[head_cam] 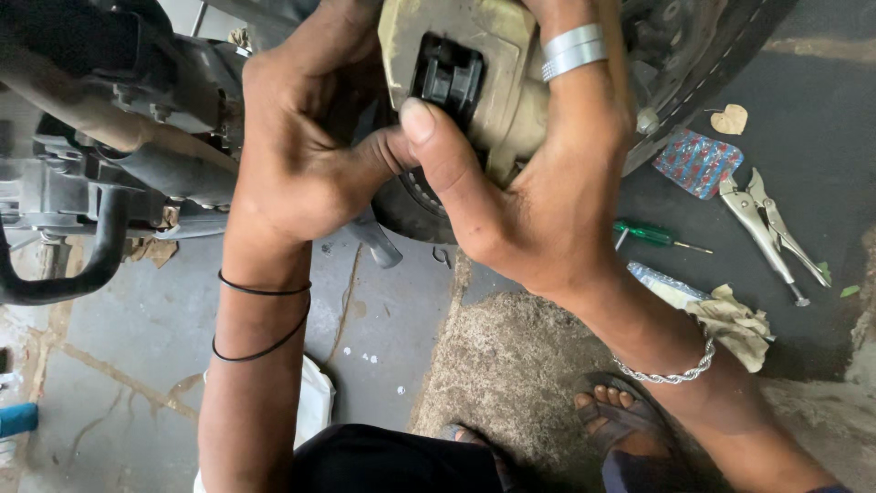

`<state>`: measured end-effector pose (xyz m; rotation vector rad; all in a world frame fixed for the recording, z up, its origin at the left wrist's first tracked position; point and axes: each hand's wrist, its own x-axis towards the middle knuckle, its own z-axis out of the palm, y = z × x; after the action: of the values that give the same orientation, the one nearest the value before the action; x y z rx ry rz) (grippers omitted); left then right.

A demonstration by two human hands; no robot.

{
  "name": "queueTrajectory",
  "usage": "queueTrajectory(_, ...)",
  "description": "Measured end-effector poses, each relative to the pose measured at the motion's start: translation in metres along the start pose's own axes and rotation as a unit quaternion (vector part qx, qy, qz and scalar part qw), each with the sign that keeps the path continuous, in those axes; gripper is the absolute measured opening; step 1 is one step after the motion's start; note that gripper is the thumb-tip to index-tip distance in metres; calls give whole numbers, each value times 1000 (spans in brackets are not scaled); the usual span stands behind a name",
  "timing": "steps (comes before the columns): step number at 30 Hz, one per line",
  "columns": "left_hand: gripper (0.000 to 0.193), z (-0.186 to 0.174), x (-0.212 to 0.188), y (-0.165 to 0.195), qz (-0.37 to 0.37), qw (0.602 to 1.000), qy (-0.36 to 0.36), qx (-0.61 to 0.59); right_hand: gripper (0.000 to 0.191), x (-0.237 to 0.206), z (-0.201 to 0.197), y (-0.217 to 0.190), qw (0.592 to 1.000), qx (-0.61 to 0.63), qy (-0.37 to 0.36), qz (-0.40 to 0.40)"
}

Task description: The person removes brake pads from a motorcycle brake caliper, inserts new pads, and reassembles the caliper using a T-handle hex key. The person then mounts the caliper onto the motorcycle's front wheel and tightens the mounting bolts.

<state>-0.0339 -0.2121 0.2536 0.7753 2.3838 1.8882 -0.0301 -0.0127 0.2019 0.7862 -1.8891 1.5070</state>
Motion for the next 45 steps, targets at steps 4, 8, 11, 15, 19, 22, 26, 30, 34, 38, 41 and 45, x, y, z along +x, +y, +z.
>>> queueTrajectory(4,74,4,-3,-1,-1,1000,24,-19,47,0,0,-1,1000,-22,3,-8)
queueTrajectory(8,68,9,-9,-7,18,999,43,13,49,0,0,0,1000,-25,-6,-17)
queueTrajectory(11,76,11,-13,-10,15,999,48,-17,53,-1,-1,3,999,-25,-9,-25)
queueTrajectory(15,78,1,-18,3,21,996,6,88,55,-3,-4,8,999,-23,-19,-36)
queueTrajectory(19,69,-3,-18,17,36,996,-36,-78,54,-2,-4,9,999,-6,-25,-35)
queueTrajectory(22,60,22,-7,-1,71,986,41,-144,54,1,-3,9,999,14,-22,-39)
queueTrajectory(26,58,51,6,-30,111,969,186,-115,56,2,-3,9,998,10,-27,-50)
queueTrajectory(30,69,55,15,-37,140,957,233,-97,55,-1,-7,11,997,17,-57,-41)
queueTrajectory(34,74,58,21,-35,141,952,259,-82,46,-2,-10,13,997,47,-64,-21)
queueTrajectory(38,70,63,15,-30,127,949,286,46,43,-3,-11,14,997,51,-58,-10)
queueTrajectory(41,67,60,17,-25,131,902,319,258,52,-4,-4,17,993,116,-35,14)
queueTrajectory(45,67,60,18,-19,174,919,285,210,61,-8,4,24,991,132,-5,12)
